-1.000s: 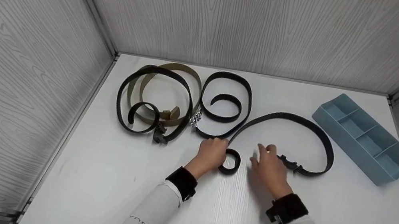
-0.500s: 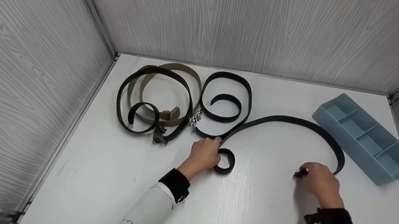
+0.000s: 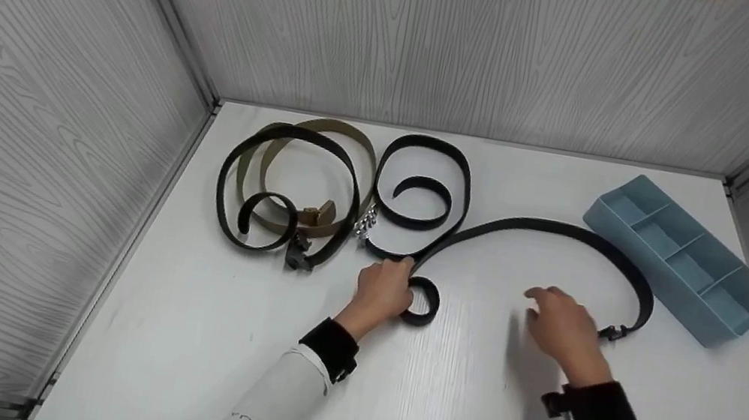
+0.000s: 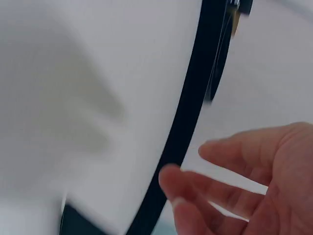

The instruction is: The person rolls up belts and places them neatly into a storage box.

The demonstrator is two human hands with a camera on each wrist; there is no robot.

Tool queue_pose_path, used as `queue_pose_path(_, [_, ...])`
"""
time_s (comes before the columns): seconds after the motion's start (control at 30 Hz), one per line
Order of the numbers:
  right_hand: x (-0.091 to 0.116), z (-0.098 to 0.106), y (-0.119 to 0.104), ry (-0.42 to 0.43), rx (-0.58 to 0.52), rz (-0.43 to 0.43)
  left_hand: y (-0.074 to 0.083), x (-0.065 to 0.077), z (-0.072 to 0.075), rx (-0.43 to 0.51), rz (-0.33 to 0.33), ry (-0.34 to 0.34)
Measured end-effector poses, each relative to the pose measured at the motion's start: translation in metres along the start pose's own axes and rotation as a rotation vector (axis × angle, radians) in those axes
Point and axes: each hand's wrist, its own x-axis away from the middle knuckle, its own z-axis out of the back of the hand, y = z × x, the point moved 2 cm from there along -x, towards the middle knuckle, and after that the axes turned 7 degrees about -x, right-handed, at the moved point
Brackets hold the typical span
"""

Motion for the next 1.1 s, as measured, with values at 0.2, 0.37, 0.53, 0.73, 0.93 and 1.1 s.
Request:
queue_pose_path(0.2, [-0.03, -0.061, -0.055, -0.113, -0.242, 0.074, 0.007, -0.003, 0.0, 0.056, 0.06, 0.039])
queue_pose_path(0.37, [-0.044, -0.087, -0.074, -0.047, -0.301, 0.038, 0.009, -0.003, 0.001, 0.064, 0.074, 0.053])
queue_pose_path(0.53, [-0.052, -0.088, -0.08, 0.018, -0.294, 0.033, 0.008, -0.003, 0.004, 0.041, 0.035, 0.08])
queue_pose_path(0.73, [-0.056, -0.083, -0.088, 0.009, -0.189, 0.084, 0.01, -0.008, 0.008, -0.051, -0.115, 0.084])
queue_pose_path(0.93, [-0.055, -0.084, -0.092, -0.013, -0.113, 0.147, 0.009, -0.012, 0.008, -0.109, -0.19, 0.096])
queue_pose_path(1.1, [-0.052, -0.089, -0.089, -0.024, -0.09, 0.204, 0.008, -0.01, 0.003, -0.133, -0.242, 0.084])
